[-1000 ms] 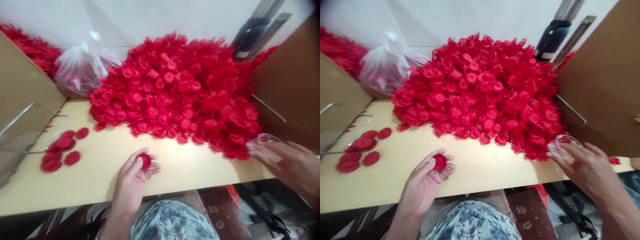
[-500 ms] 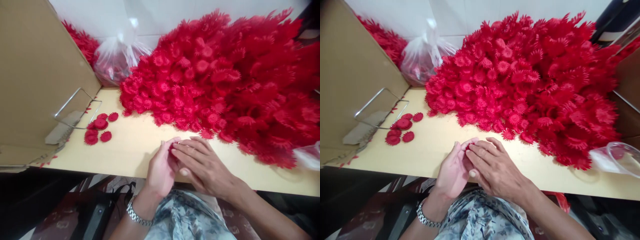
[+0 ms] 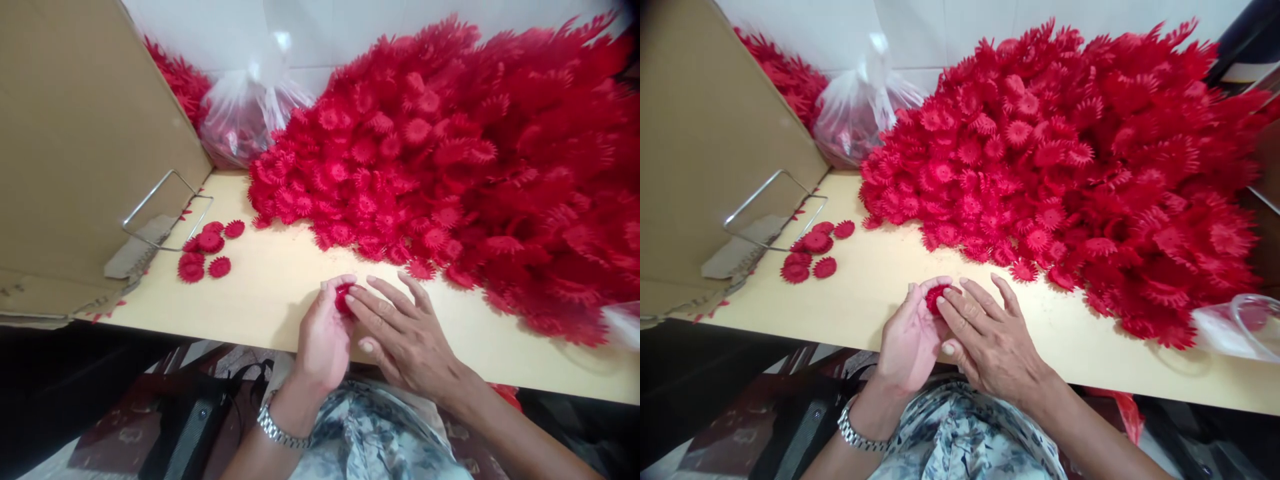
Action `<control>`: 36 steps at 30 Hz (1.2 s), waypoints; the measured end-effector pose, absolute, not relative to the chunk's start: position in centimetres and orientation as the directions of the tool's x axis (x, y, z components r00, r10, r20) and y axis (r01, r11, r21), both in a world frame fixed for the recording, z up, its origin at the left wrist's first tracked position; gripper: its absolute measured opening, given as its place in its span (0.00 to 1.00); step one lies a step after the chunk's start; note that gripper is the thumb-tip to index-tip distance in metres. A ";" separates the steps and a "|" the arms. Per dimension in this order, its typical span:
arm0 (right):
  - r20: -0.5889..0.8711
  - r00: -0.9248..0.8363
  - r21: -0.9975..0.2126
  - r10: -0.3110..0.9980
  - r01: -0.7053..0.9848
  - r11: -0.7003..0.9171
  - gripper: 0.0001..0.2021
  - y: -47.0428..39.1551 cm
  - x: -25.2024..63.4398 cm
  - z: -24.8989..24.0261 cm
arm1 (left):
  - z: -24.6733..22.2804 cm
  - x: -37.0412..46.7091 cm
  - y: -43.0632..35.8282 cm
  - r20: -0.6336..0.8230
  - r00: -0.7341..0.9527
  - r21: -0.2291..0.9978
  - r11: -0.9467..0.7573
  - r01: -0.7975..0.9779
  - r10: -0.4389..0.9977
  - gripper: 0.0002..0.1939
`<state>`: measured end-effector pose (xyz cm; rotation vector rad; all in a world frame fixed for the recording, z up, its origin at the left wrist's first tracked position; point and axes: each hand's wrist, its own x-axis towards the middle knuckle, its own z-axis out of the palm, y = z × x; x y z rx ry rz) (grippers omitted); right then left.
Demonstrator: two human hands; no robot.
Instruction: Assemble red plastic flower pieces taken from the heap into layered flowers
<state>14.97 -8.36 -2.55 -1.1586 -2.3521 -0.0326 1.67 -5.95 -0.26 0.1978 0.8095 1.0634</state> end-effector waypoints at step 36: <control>0.345 -0.359 -0.678 0.867 0.544 0.495 0.08 -4.4 14.0 0.4 | -1.8 0.3 -5.4 -0.389 0.125 0.894 0.407 -0.190 0.913 0.25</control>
